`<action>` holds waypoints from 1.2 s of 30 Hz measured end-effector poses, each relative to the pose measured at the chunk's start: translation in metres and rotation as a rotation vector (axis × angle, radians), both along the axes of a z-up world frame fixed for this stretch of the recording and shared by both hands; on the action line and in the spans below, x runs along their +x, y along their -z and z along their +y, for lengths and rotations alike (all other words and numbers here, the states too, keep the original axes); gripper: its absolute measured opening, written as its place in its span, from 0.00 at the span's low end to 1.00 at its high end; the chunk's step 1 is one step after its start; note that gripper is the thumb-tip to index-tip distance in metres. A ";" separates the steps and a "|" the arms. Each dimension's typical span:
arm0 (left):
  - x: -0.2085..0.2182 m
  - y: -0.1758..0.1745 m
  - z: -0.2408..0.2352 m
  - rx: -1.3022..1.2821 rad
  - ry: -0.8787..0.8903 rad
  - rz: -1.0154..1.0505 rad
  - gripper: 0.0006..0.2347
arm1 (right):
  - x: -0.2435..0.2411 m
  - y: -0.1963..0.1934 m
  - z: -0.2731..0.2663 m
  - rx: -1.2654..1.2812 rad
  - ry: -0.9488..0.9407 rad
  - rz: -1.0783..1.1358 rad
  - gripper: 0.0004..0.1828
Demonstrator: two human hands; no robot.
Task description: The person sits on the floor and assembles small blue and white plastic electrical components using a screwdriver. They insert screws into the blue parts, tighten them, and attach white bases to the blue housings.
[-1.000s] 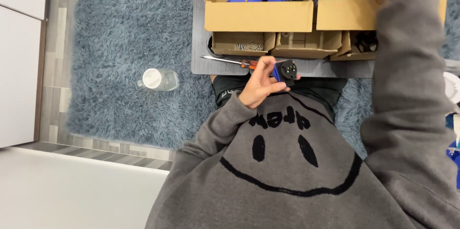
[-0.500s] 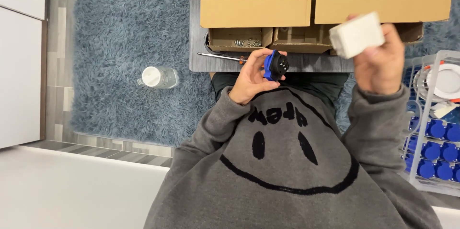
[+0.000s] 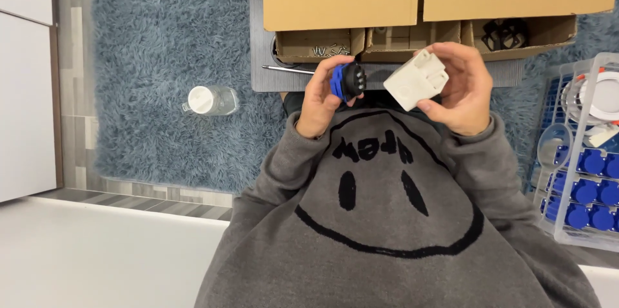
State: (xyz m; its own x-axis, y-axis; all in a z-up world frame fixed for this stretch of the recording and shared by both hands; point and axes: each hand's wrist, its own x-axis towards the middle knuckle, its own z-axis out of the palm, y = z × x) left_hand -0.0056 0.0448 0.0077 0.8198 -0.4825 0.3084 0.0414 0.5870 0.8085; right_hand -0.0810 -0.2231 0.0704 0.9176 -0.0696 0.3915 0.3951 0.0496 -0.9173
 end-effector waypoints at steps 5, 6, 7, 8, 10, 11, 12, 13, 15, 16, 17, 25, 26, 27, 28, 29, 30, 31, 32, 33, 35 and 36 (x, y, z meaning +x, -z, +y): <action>-0.002 -0.028 0.001 -0.017 -0.016 -0.001 0.35 | 0.001 0.008 0.005 0.033 -0.025 -0.003 0.50; -0.003 -0.030 0.001 0.032 -0.049 -0.022 0.32 | 0.000 0.008 0.005 0.023 -0.021 -0.005 0.52; -0.003 -0.032 0.003 0.081 -0.082 -0.045 0.29 | 0.000 0.008 0.006 0.014 -0.017 -0.009 0.53; -0.004 -0.037 0.003 0.081 -0.082 -0.047 0.29 | 0.001 0.009 0.007 0.014 -0.017 -0.010 0.53; -0.006 -0.048 0.004 0.123 -0.100 -0.085 0.30 | 0.002 0.010 0.009 -0.042 0.039 -0.126 0.51; -0.008 -0.048 0.003 0.124 -0.101 -0.086 0.30 | 0.002 0.009 0.011 -0.042 0.038 -0.127 0.51; -0.009 -0.048 0.002 0.114 -0.137 -0.115 0.31 | 0.003 0.008 0.014 -0.093 0.062 -0.170 0.49; -0.010 -0.048 0.001 0.103 -0.173 -0.146 0.33 | 0.004 0.007 0.015 -0.145 0.085 -0.215 0.47; -0.008 -0.063 -0.002 0.148 -0.229 -0.241 0.33 | 0.006 0.006 0.021 -0.176 0.102 -0.242 0.46; -0.007 -0.070 -0.003 0.194 -0.283 -0.334 0.33 | 0.006 0.005 0.024 -0.208 0.119 -0.266 0.45; -0.008 -0.074 -0.004 0.194 -0.284 -0.335 0.33 | 0.006 0.000 0.026 -0.207 0.119 -0.268 0.45; -0.013 -0.092 -0.023 0.363 -0.494 -0.701 0.25 | 0.007 -0.003 0.032 -0.389 0.214 -0.450 0.43; -0.013 -0.091 -0.024 0.364 -0.495 -0.702 0.25 | 0.007 -0.004 0.032 -0.388 0.214 -0.452 0.43; -0.013 -0.089 -0.025 0.364 -0.475 -0.710 0.25 | 0.007 -0.005 0.032 -0.398 0.220 -0.456 0.42; -0.013 -0.088 -0.026 0.365 -0.456 -0.718 0.25 | 0.007 -0.005 0.032 -0.408 0.225 -0.461 0.41; -0.013 -0.088 -0.027 0.365 -0.455 -0.718 0.25 | 0.006 -0.006 0.034 -0.408 0.226 -0.461 0.41; -0.014 -0.087 -0.027 0.351 -0.436 -0.707 0.26 | 0.006 -0.007 0.035 -0.401 0.236 -0.456 0.39; -0.014 -0.087 -0.028 0.337 -0.416 -0.696 0.26 | 0.005 -0.008 0.037 -0.395 0.246 -0.451 0.37; -0.013 -0.085 -0.030 0.336 -0.416 -0.697 0.26 | 0.006 -0.010 0.037 -0.395 0.246 -0.451 0.37; -0.012 -0.084 -0.030 0.322 -0.402 -0.683 0.27 | 0.006 -0.011 0.037 -0.396 0.241 -0.469 0.35; -0.010 -0.081 -0.031 0.309 -0.388 -0.669 0.28 | 0.007 -0.012 0.038 -0.396 0.236 -0.487 0.34; -0.009 -0.080 -0.031 0.286 -0.366 -0.657 0.29 | 0.008 -0.012 0.038 -0.392 0.241 -0.488 0.34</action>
State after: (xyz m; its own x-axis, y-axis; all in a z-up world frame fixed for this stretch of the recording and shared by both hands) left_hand -0.0149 0.0136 0.0872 0.6348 -0.3515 0.6881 -0.6503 0.2379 0.7215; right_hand -0.0732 -0.1849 0.0829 0.6057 -0.0183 0.7955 0.7275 -0.3922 -0.5629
